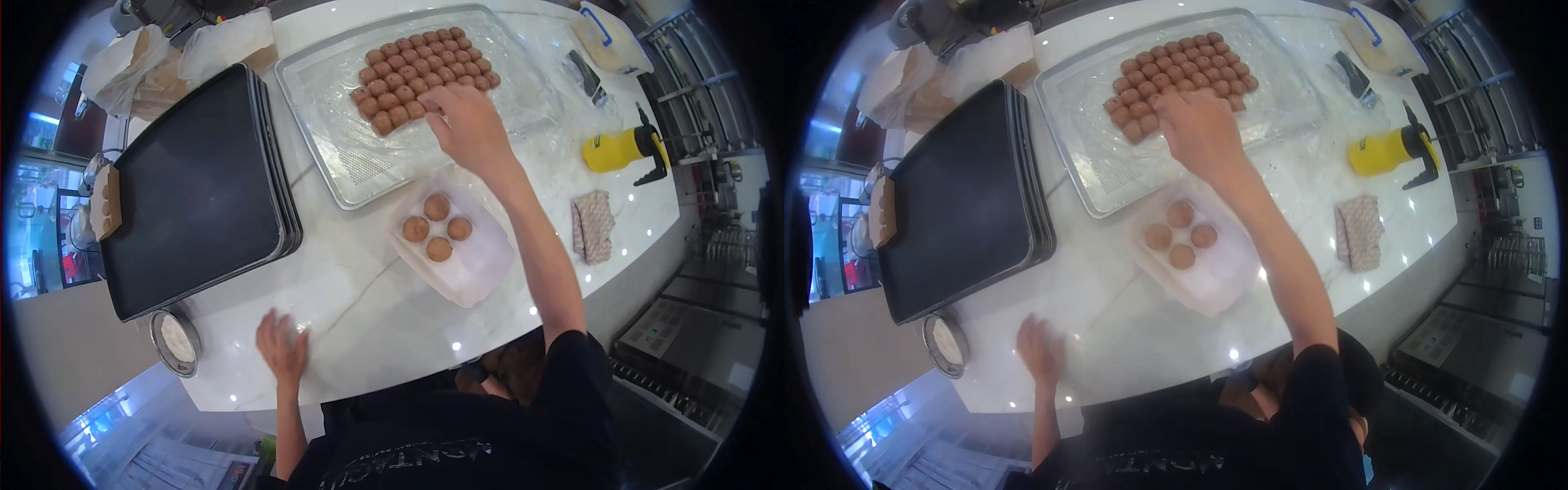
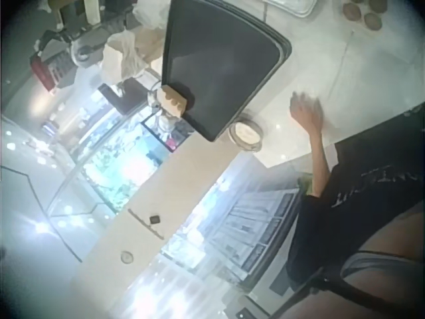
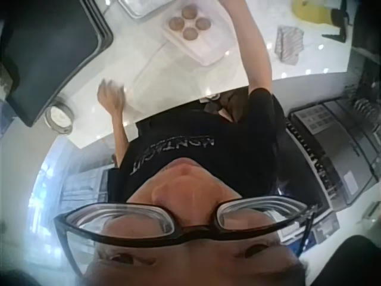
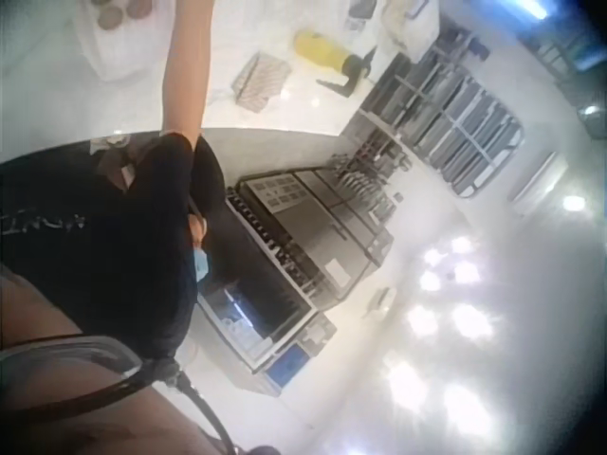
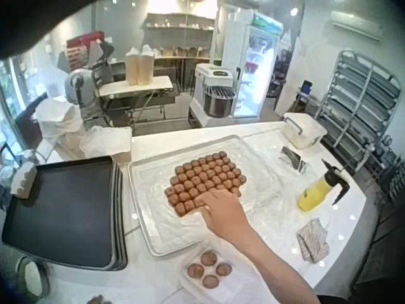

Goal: The person dips their hands into a bowl of flour, rolls dough balls by hand on the counter, and places them into paper boxes.

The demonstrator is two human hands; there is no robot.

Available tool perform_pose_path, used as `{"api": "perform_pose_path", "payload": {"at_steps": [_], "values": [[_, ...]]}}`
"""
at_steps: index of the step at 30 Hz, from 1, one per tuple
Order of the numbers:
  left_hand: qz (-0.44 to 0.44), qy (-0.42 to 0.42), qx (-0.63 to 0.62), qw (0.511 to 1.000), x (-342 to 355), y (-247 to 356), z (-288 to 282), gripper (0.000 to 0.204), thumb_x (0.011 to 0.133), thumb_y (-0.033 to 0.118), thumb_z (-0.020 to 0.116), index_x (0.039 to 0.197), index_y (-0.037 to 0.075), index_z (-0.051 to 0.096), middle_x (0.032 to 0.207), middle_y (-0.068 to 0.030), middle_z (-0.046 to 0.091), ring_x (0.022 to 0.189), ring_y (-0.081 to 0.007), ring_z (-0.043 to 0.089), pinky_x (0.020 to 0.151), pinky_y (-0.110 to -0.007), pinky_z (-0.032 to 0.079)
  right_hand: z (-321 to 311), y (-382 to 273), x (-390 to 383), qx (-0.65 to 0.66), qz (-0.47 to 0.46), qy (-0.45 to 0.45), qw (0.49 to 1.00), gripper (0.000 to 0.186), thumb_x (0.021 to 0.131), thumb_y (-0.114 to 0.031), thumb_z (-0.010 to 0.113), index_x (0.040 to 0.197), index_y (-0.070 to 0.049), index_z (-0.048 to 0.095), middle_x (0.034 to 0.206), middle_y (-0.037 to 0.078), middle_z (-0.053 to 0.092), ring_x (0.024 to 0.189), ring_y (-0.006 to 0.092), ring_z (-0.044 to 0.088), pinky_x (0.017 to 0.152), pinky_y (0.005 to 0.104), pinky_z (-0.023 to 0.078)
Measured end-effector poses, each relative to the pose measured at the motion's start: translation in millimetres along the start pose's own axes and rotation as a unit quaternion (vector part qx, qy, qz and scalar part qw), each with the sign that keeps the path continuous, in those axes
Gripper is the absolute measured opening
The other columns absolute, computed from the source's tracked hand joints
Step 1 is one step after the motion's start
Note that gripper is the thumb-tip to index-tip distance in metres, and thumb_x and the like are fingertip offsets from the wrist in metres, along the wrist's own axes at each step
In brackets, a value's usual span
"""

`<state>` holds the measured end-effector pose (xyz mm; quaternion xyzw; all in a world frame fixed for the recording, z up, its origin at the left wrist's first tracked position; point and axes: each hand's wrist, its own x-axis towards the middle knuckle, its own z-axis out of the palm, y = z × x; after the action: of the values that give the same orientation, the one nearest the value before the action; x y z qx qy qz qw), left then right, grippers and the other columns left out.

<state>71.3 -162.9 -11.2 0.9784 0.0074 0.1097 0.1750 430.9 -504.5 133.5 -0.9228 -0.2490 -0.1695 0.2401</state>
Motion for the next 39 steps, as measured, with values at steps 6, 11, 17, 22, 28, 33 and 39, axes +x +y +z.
{"api": "perform_pose_path", "payload": {"at_steps": [6,11,17,22,28,33,39], "values": [[-0.171,0.041,0.073,0.982,-34,-51,-12,0.059,0.088,0.029,0.063,0.139,0.002,0.051,0.15,-0.0232,0.041,0.139,-0.0428,0.036,0.114,-0.053,0.024,84,11,98,-0.061,-0.059,-0.281,0.956,0.021,0.083,-0.017,0.065,0.097,-0.001,0.067,0.094,0.016,0.07,0.091,0.0373,0.066,0.079,0.0468,0.052],[-0.194,0.016,0.05,0.98,-19,-60,-14,0.061,0.088,0.034,0.065,0.141,0.007,0.05,0.153,-0.0204,0.04,0.141,-0.0416,0.035,0.114,-0.055,0.024,55,-109,92,-0.059,-0.194,-0.209,0.957,0.035,0.083,-0.011,0.068,0.116,-0.005,0.062,0.107,0.017,0.067,0.102,0.0365,0.063,0.087,0.0471,0.05],[-0.251,0.029,0.015,0.967,-34,-59,-32,0.064,0.085,0.039,0.069,0.141,0.011,0.052,0.154,-0.0144,0.039,0.142,-0.0384,0.034,0.115,-0.057,0.023,50,-291,-24,0.16,-0.256,-0.258,0.918,0.045,0.079,-0.006,0.072,0.122,-0.008,0.061,0.12,0.012,0.064,0.113,0.0341,0.059,0.099,0.0427,0.046],[-0.151,0.162,-0.29,0.931,-61,-87,-30,0.042,0.09,0.029,0.068,0.124,0.005,0.063,0.125,-0.0129,0.065,0.12,-0.0308,0.06,0.103,-0.046,0.044,198,-324,-155,0.116,-0.217,-0.261,0.933,0.065,0.083,-0.024,0.07,0.14,-0.003,0.047,0.145,0.02,0.045,0.135,0.0391,0.041,0.111,0.0549,0.032],[-0.326,0.018,-0.585,0.742,-130,-170,-112,0.027,0.1,0.022,0.057,0.101,-0.001,0.069,0.083,-0.0068,0.072,0.079,-0.0107,0.068,0.073,-0.026,0.054,227,-420,-145,0.018,-0.182,-0.235,0.955,0.081,0.089,-0.037,0.058,0.151,0.004,0.028,0.158,0.029,0.022,0.148,0.0456,0.018,0.116,0.0632,0.017],[-0.342,-0.042,-0.569,0.747,-153,-255,-169,0.031,0.101,0.027,0.055,0.096,-0.001,0.069,0.079,-0.0053,0.069,0.074,-0.0103,0.065,0.07,-0.026,0.052,256,-566,-114,0.187,-0.191,-0.275,0.924,0.077,0.096,-0.039,0.05,0.152,0.006,0.023,0.158,0.029,0.021,0.147,0.0465,0.02,0.119,0.0538,0.017],[-0.317,0.021,-0.558,0.767,-180,-292,-193,0.035,0.104,0.031,0.048,0.102,0.003,0.067,0.079,-0.0046,0.069,0.075,-0.0105,0.065,0.066,-0.025,0.05,342,-613,-136,0.026,-0.102,-0.424,0.899,0.083,0.1,-0.057,0.03,0.156,0.002,0.015,0.163,0.024,0.004,0.15,0.0443,0.005,0.122,0.0518,0.005]]}}
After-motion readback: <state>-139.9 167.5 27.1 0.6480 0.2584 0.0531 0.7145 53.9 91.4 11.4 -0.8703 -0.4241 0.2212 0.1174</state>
